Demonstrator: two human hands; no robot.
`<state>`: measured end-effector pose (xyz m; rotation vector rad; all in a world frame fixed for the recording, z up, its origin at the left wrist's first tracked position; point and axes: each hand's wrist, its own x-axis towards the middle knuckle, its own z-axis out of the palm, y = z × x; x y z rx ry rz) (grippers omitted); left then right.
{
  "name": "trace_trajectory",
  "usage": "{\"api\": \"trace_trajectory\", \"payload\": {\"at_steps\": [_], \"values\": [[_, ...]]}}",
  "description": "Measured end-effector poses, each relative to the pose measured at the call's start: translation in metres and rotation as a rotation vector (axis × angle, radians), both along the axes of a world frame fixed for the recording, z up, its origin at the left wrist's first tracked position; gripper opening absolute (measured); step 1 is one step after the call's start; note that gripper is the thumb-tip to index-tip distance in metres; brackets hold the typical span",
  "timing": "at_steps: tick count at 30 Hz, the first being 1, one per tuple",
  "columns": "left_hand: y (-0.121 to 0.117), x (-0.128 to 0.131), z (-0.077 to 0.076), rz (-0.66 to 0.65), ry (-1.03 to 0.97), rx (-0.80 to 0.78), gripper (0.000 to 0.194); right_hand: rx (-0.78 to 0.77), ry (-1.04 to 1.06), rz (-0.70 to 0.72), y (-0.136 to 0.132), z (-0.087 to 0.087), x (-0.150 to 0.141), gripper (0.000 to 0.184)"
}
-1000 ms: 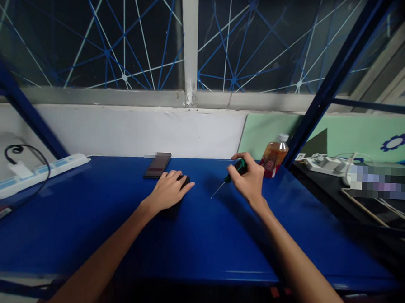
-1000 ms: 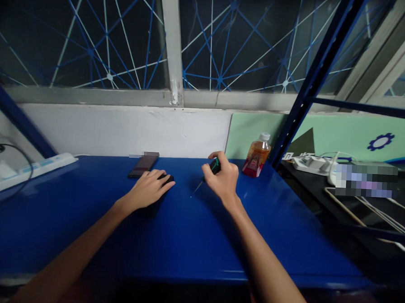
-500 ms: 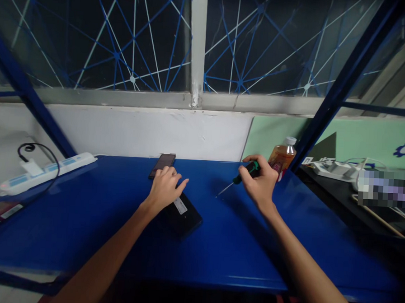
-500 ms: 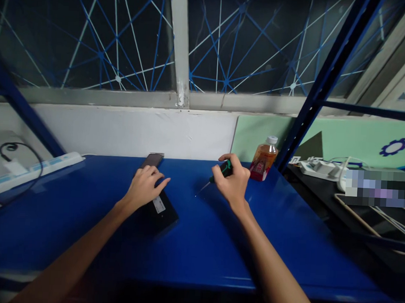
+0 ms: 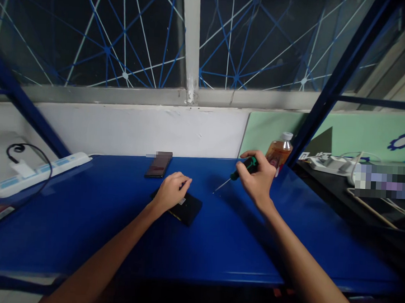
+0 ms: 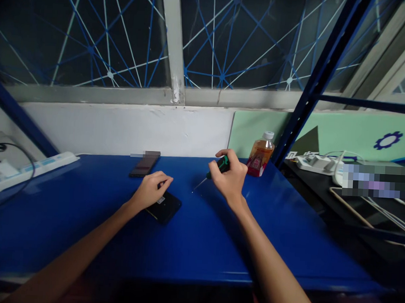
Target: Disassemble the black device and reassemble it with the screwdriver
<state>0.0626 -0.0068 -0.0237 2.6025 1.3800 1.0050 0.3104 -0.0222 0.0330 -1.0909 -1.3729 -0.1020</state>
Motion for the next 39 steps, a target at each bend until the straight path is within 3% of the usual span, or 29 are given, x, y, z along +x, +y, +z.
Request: {"api": "trace_trajectory", "payload": {"at_steps": [2,4,8,10,12,17,22,31,39], "values": [[0.001,0.0,0.0,-0.097,-0.037,-0.024,0.031,-0.002,0.007,0.003,0.0,0.0,0.0,0.008],[0.002,0.001,-0.002,-0.108,-0.014,-0.037,0.03,-0.004,0.009,0.007,0.0,-0.001,0.0,0.007],[0.004,0.006,-0.009,0.185,0.027,0.039,0.027,-0.012,0.007,0.007,0.002,-0.003,-0.003,0.007],[0.005,0.006,-0.009,0.247,0.007,0.062,0.025,-0.04,0.022,0.015,0.003,-0.005,-0.004,0.008],[0.004,0.006,-0.007,0.189,-0.046,0.072,0.022,-0.093,0.053,0.039,0.005,-0.007,-0.004,0.009],[-0.004,0.01,0.0,-0.101,-0.191,0.011,0.019,-0.2,0.128,0.146,0.007,-0.009,-0.004,0.013],[-0.006,0.014,-0.002,-0.215,-0.19,-0.123,0.018,-0.246,0.146,0.218,0.005,-0.008,-0.006,0.018],[-0.003,0.015,-0.004,-0.247,-0.213,-0.112,0.009,-0.276,0.092,0.232,0.002,-0.009,-0.013,0.019],[-0.005,0.016,-0.004,-0.214,-0.165,-0.079,0.012,-0.257,0.066,0.206,0.0,-0.006,-0.015,0.017]]}}
